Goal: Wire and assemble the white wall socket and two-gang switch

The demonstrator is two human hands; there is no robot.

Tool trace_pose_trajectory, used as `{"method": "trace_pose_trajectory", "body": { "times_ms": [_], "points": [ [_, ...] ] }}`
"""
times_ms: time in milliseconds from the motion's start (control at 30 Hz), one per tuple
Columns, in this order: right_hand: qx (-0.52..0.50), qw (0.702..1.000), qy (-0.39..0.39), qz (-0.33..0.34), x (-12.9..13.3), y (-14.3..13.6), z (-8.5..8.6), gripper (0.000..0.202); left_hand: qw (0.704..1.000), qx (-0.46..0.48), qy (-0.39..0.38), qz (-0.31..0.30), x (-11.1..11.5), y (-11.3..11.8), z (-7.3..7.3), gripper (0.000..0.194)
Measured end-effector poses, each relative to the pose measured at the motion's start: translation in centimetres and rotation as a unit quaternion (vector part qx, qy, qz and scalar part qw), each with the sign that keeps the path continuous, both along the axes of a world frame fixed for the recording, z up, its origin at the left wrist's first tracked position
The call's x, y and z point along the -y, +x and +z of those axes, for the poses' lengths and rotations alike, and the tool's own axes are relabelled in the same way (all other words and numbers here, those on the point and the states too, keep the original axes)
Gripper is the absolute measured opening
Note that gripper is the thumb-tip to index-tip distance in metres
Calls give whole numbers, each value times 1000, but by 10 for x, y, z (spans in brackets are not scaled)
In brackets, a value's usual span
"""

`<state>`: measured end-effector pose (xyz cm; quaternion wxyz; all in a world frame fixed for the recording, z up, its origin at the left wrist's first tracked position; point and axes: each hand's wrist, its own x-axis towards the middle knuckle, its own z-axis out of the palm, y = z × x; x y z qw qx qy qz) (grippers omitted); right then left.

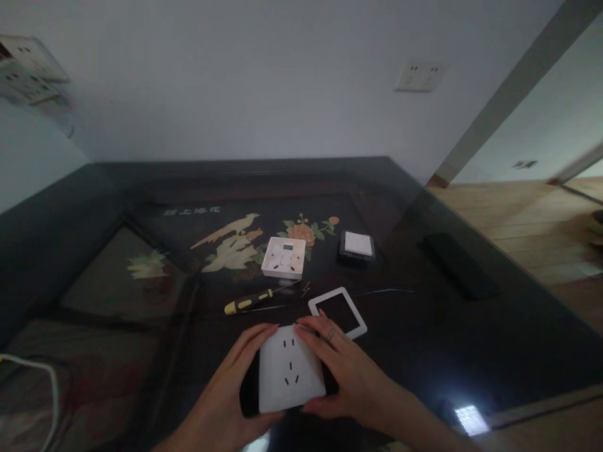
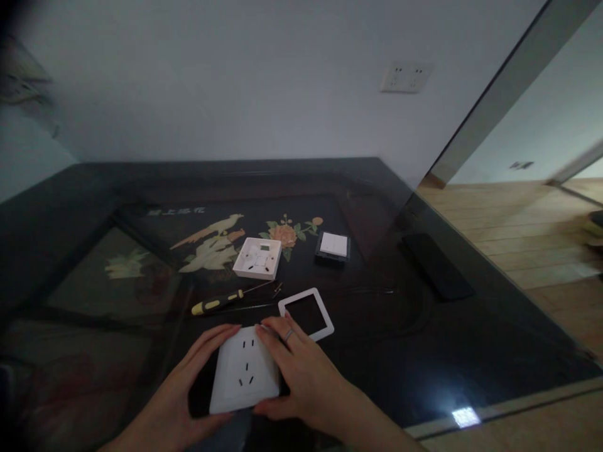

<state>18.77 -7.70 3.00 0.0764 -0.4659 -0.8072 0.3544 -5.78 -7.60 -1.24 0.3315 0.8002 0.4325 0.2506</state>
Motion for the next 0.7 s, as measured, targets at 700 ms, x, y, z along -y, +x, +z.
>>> {"method": "trace_pose_trajectory", "body": {
  "times_ms": [700],
  "points": [
    [-110, 885, 329, -309, -65, 183, 0, 76, 981, -49, 154, -109, -188, 201, 38, 45]
  ]
}}
